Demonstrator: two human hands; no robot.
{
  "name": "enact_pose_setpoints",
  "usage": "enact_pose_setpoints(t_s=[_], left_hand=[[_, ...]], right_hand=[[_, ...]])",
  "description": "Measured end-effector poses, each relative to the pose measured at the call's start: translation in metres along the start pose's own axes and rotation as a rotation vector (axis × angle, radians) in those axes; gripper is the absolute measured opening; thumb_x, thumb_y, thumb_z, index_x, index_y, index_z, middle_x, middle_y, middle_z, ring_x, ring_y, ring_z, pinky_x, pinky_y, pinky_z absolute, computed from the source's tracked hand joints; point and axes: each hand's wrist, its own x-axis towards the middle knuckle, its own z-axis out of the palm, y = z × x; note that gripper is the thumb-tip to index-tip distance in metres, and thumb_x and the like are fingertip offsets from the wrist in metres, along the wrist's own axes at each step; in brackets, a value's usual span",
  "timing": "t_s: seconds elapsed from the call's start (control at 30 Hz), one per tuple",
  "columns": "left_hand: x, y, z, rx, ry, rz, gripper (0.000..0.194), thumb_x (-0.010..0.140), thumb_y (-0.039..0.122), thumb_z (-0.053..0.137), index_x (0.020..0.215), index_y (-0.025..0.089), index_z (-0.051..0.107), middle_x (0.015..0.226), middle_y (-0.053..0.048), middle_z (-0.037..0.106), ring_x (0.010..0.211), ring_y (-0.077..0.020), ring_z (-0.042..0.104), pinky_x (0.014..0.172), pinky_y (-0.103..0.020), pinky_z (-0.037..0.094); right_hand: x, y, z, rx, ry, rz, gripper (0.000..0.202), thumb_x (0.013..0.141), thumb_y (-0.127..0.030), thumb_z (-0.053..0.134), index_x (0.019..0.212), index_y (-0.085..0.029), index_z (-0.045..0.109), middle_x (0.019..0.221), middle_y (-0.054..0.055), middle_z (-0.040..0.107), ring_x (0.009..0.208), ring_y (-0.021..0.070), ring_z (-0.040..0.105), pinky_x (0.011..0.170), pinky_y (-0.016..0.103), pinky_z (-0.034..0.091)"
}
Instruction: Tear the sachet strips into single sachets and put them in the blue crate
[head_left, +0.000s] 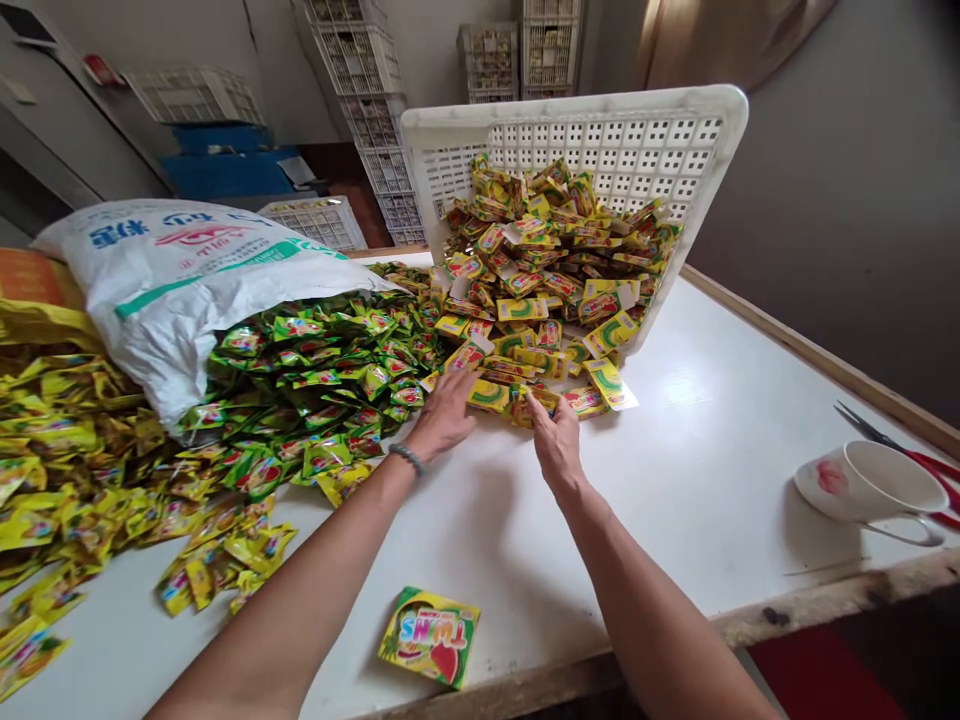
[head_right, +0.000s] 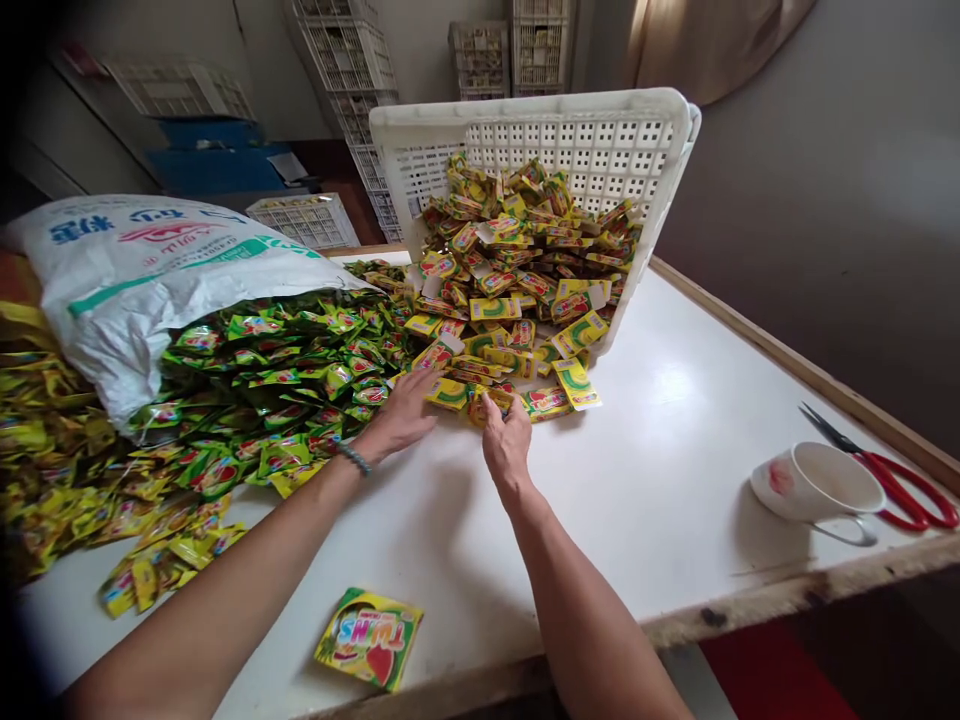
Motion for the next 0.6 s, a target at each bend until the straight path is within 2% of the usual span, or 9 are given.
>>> enact_pose_setpoints(t_s=[0.07, 0.13, 0.2, 0.27, 0.37, 0.47, 0.6], left_hand=[[0.014, -0.001, 0.010, 0.173, -0.053, 0.096, 0.063, 0.063, 0.008, 0.066, 0.126, 0.017, 0.063, 0.143, -0.016, 0.055, 0.143, -0.0361, 0.035, 0.118, -0.052, 0.026], [0.020, -0.005, 0.017, 0.193, -0.038, 0.100, 0.048, 0.070, 0.009, 0.064, 0.117, 0.018, 0.068, 0.130, -0.015, 0.065, 0.134, -0.0336, 0.048, 0.114, -0.049, 0.033], [0.016, -0.010, 0.017, 0.175, 0.022, 0.058, 0.036, 0.077, 0.013, 0.061, 0.111, 0.019, 0.070, 0.113, -0.014, 0.072, 0.117, -0.0309, 0.062, 0.104, -0.044, 0.044], [0.000, -0.016, 0.010, 0.088, 0.081, -0.017, 0.032, 0.081, 0.023, 0.062, 0.112, 0.019, 0.068, 0.098, -0.012, 0.075, 0.097, -0.0285, 0.069, 0.089, -0.039, 0.052], [-0.036, -0.017, -0.006, -0.213, 0.078, -0.141, 0.039, 0.075, 0.042, 0.073, 0.107, 0.019, 0.068, 0.083, -0.007, 0.075, 0.077, -0.0238, 0.070, 0.069, -0.030, 0.053], [-0.076, -0.009, -0.017, -0.443, 0.010, -0.240, 0.043, 0.073, 0.050, 0.075, 0.099, 0.016, 0.069, 0.087, -0.007, 0.076, 0.075, -0.0217, 0.070, 0.066, -0.028, 0.052], [-0.112, -0.002, -0.020, -0.678, 0.051, -0.382, 0.045, 0.072, 0.053, 0.076, 0.096, 0.016, 0.065, 0.085, -0.007, 0.076, 0.071, -0.0209, 0.070, 0.065, -0.029, 0.054]], right_hand=[[0.002, -0.001, -0.001, -0.023, 0.075, 0.006, 0.040, 0.079, -0.053, 0.063, 0.096, -0.018, 0.065, 0.098, 0.009, 0.073, 0.093, 0.0232, 0.064, 0.086, 0.038, 0.050], [0.001, -0.002, 0.000, -0.043, 0.076, 0.005, 0.040, 0.078, -0.053, 0.064, 0.095, -0.017, 0.065, 0.098, 0.009, 0.072, 0.093, 0.0229, 0.064, 0.087, 0.038, 0.049], [0.000, -0.004, 0.001, -0.014, 0.049, -0.007, 0.039, 0.078, -0.052, 0.064, 0.096, -0.017, 0.065, 0.098, 0.009, 0.072, 0.093, 0.0225, 0.063, 0.087, 0.038, 0.049], [-0.003, -0.008, 0.003, 0.047, 0.006, -0.017, 0.037, 0.079, -0.050, 0.063, 0.096, -0.018, 0.064, 0.097, 0.008, 0.072, 0.091, 0.0217, 0.064, 0.085, 0.036, 0.050], [-0.009, -0.017, 0.006, 0.096, -0.082, -0.058, 0.032, 0.080, -0.048, 0.063, 0.095, -0.019, 0.064, 0.093, 0.005, 0.071, 0.086, 0.0196, 0.064, 0.080, 0.032, 0.051], [-0.016, -0.020, 0.009, 0.046, -0.190, -0.124, 0.028, 0.082, -0.045, 0.061, 0.091, -0.019, 0.063, 0.089, 0.004, 0.070, 0.083, 0.0179, 0.062, 0.078, 0.030, 0.050], [-0.022, -0.014, 0.011, -0.133, -0.471, -0.100, 0.027, 0.081, -0.046, 0.061, 0.084, -0.019, 0.063, 0.084, 0.003, 0.068, 0.079, 0.0174, 0.059, 0.074, 0.029, 0.047]])
